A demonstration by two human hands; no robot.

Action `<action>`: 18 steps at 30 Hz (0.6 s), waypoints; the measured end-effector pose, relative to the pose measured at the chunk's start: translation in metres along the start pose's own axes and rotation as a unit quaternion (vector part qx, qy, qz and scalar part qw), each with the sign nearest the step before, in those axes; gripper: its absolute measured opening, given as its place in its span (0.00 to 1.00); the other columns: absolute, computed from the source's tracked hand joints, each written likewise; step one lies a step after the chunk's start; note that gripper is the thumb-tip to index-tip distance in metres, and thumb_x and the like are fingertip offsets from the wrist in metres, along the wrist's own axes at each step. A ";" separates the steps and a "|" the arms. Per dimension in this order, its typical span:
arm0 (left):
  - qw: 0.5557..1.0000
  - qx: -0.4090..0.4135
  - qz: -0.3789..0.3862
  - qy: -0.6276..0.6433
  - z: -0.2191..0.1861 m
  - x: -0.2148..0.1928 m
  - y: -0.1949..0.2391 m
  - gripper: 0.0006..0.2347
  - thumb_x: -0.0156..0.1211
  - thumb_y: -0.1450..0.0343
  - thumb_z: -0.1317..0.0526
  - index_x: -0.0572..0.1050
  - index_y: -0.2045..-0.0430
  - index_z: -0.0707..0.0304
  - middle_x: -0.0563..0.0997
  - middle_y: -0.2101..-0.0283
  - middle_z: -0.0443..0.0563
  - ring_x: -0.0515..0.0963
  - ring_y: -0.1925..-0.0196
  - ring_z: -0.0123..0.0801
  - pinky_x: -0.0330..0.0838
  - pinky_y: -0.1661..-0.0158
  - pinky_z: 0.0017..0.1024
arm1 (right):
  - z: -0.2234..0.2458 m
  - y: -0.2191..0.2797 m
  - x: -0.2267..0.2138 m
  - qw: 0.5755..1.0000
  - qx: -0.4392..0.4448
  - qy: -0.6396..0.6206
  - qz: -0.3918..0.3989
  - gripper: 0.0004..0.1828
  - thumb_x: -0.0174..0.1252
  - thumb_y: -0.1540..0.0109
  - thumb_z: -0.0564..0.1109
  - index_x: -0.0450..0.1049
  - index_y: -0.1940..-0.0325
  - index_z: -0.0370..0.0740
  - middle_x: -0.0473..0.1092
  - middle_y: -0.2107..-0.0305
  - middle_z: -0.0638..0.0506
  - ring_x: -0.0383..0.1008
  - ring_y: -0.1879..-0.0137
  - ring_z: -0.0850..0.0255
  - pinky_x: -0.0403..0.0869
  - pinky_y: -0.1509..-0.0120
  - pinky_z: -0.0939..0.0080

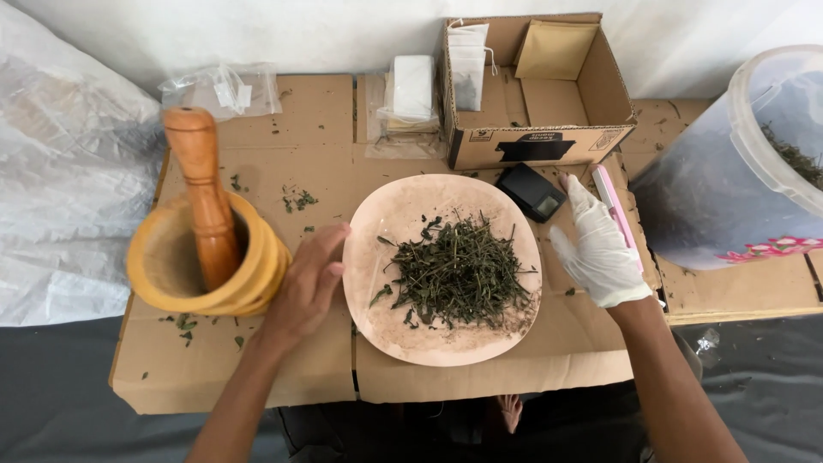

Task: The person transfers dried green leaves from a large plastic bucket onto a round wooden board using a gloved hand. They then sort the leaves on the board, separating them into two distinct piles.

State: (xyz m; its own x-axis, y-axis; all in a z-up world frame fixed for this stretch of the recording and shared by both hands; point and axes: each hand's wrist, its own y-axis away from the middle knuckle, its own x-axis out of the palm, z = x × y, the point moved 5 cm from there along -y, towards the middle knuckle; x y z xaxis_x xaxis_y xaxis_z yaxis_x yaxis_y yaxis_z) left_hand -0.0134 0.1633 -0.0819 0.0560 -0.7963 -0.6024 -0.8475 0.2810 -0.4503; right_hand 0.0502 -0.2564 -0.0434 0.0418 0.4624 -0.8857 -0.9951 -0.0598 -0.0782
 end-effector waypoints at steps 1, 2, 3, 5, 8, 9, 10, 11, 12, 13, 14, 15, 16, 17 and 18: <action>1.000 -0.018 0.005 0.001 0.006 -0.004 -0.002 0.28 0.34 0.16 0.44 0.69 0.28 0.65 0.76 0.32 0.68 0.71 0.25 0.63 0.64 0.28 0.58 | 0.012 0.006 -0.009 0.999 0.022 -0.036 -0.028 0.45 0.65 0.33 0.44 0.56 0.12 0.51 0.65 0.26 0.41 0.65 0.22 0.45 0.64 0.16 0.40; 0.999 -0.038 0.008 0.002 0.011 -0.009 -0.003 0.28 0.34 0.16 0.44 0.70 0.28 0.64 0.76 0.32 0.67 0.71 0.25 0.63 0.63 0.28 0.58 | 0.024 0.011 -0.017 0.995 0.042 -0.072 -0.055 0.40 0.66 0.32 0.44 0.63 0.15 0.50 0.72 0.33 0.41 0.72 0.26 0.46 0.68 0.19 0.41; 0.999 -0.041 0.008 0.003 0.010 -0.013 -0.004 0.28 0.34 0.16 0.44 0.70 0.28 0.64 0.76 0.32 0.67 0.71 0.25 0.63 0.63 0.28 0.58 | 0.021 0.017 -0.008 0.995 0.042 -0.071 -0.052 0.40 0.66 0.32 0.44 0.63 0.15 0.50 0.72 0.33 0.41 0.72 0.26 0.46 0.68 0.19 0.41; 0.999 -0.042 -0.005 -0.023 0.008 -0.020 -0.009 0.26 0.35 0.15 0.46 0.72 0.30 0.65 0.78 0.34 0.67 0.74 0.28 0.62 0.67 0.30 0.57 | 0.004 0.031 0.005 0.983 0.118 -0.129 -0.058 0.21 0.62 0.27 0.51 0.78 0.28 0.56 0.81 0.46 0.53 0.80 0.36 0.56 0.78 0.30 0.51; 0.997 -0.041 -0.002 -0.060 0.001 -0.018 -0.012 0.21 0.41 0.14 0.50 0.74 0.32 0.63 0.79 0.34 0.63 0.76 0.29 0.58 0.69 0.31 0.54 | -0.031 0.050 0.035 0.975 0.185 -0.120 0.028 0.20 0.64 0.29 0.62 0.81 0.32 0.66 0.83 0.47 0.58 0.81 0.38 0.59 0.78 0.31 0.53; 0.997 -0.043 -0.001 -0.059 0.002 -0.009 -0.004 0.21 0.41 0.14 0.50 0.74 0.32 0.63 0.79 0.34 0.63 0.76 0.29 0.58 0.69 0.31 0.54 | -0.021 0.053 0.037 0.975 0.186 -0.120 0.030 0.20 0.64 0.29 0.62 0.81 0.32 0.66 0.83 0.47 0.58 0.81 0.38 0.59 0.78 0.31 0.53; 0.995 -0.043 -0.008 -0.086 0.004 -0.001 0.000 0.19 0.45 0.15 0.53 0.75 0.33 0.61 0.81 0.36 0.62 0.79 0.32 0.56 0.72 0.34 0.51 | -0.011 0.055 0.041 0.969 0.193 -0.148 0.044 0.21 0.65 0.30 0.59 0.81 0.32 0.62 0.84 0.49 0.54 0.82 0.38 0.56 0.79 0.32 0.50; 0.992 -0.044 -0.014 -0.113 0.005 0.006 0.004 0.17 0.50 0.15 0.56 0.77 0.33 0.59 0.82 0.38 0.60 0.81 0.34 0.53 0.76 0.37 0.49 | -0.002 0.057 0.044 0.962 0.201 -0.176 0.059 0.22 0.66 0.31 0.56 0.81 0.32 0.58 0.85 0.51 0.51 0.84 0.39 0.54 0.80 0.33 0.47; 0.992 -0.045 -0.014 -0.113 -0.011 0.004 0.001 0.17 0.50 0.15 0.56 0.77 0.33 0.59 0.82 0.38 0.60 0.81 0.34 0.53 0.76 0.37 0.49 | 0.009 0.057 0.042 0.962 0.201 -0.176 0.060 0.22 0.66 0.31 0.56 0.81 0.32 0.58 0.85 0.51 0.51 0.84 0.39 0.54 0.80 0.33 0.47; 0.992 -0.071 -0.024 -0.101 -0.024 0.001 -0.001 0.17 0.50 0.15 0.57 0.77 0.35 0.64 0.82 0.37 0.66 0.81 0.34 0.56 0.77 0.37 0.49 | 0.018 0.058 0.040 0.957 0.217 -0.185 0.050 0.21 0.65 0.31 0.56 0.82 0.34 0.58 0.85 0.51 0.53 0.84 0.40 0.56 0.80 0.33 0.47; 0.991 -0.097 -0.034 -0.089 -0.037 -0.003 -0.002 0.17 0.51 0.15 0.59 0.78 0.36 0.69 0.81 0.37 0.71 0.81 0.34 0.60 0.77 0.37 0.50 | 0.028 0.059 0.039 0.952 0.234 -0.195 0.041 0.19 0.65 0.31 0.56 0.83 0.35 0.58 0.85 0.52 0.55 0.84 0.40 0.57 0.80 0.33 0.48; 0.990 -0.099 -0.035 -0.090 -0.034 -0.005 -0.003 0.17 0.51 0.15 0.59 0.78 0.36 0.69 0.81 0.37 0.71 0.81 0.34 0.60 0.77 0.37 0.50 | 0.034 0.055 0.043 0.952 0.233 -0.195 0.042 0.19 0.65 0.31 0.56 0.83 0.35 0.58 0.85 0.52 0.55 0.84 0.40 0.57 0.80 0.33 0.48; 0.989 -0.109 -0.041 -0.092 -0.031 -0.008 -0.003 0.17 0.49 0.15 0.58 0.77 0.36 0.71 0.79 0.36 0.75 0.79 0.33 0.64 0.75 0.36 0.55 | 0.041 0.053 0.049 0.952 0.233 -0.193 0.050 0.20 0.65 0.31 0.58 0.83 0.35 0.60 0.85 0.52 0.56 0.84 0.40 0.58 0.80 0.33 0.48; 0.987 -0.120 -0.047 -0.094 -0.028 -0.011 -0.002 0.18 0.48 0.14 0.57 0.76 0.36 0.73 0.77 0.35 0.79 0.77 0.31 0.69 0.72 0.35 0.59 | 0.048 0.052 0.054 0.952 0.233 -0.191 0.057 0.21 0.65 0.32 0.60 0.82 0.35 0.62 0.85 0.52 0.58 0.84 0.40 0.58 0.80 0.32 0.48; 0.987 -0.122 -0.047 -0.096 -0.028 -0.011 0.000 0.18 0.48 0.14 0.57 0.76 0.36 0.73 0.77 0.35 0.79 0.77 0.31 0.69 0.72 0.35 0.59 | 0.044 0.050 0.057 0.952 0.232 -0.192 0.059 0.21 0.65 0.32 0.60 0.82 0.35 0.62 0.85 0.52 0.58 0.84 0.40 0.58 0.80 0.32 0.48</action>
State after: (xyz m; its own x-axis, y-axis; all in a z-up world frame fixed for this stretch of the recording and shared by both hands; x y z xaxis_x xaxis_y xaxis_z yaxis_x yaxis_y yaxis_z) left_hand -0.0283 0.1570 -0.0569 0.2199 -0.6894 -0.6902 -0.9341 0.0551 -0.3527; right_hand -0.0014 -0.1941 -0.0778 -0.0203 0.7713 -0.6361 -0.9267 0.2243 0.3016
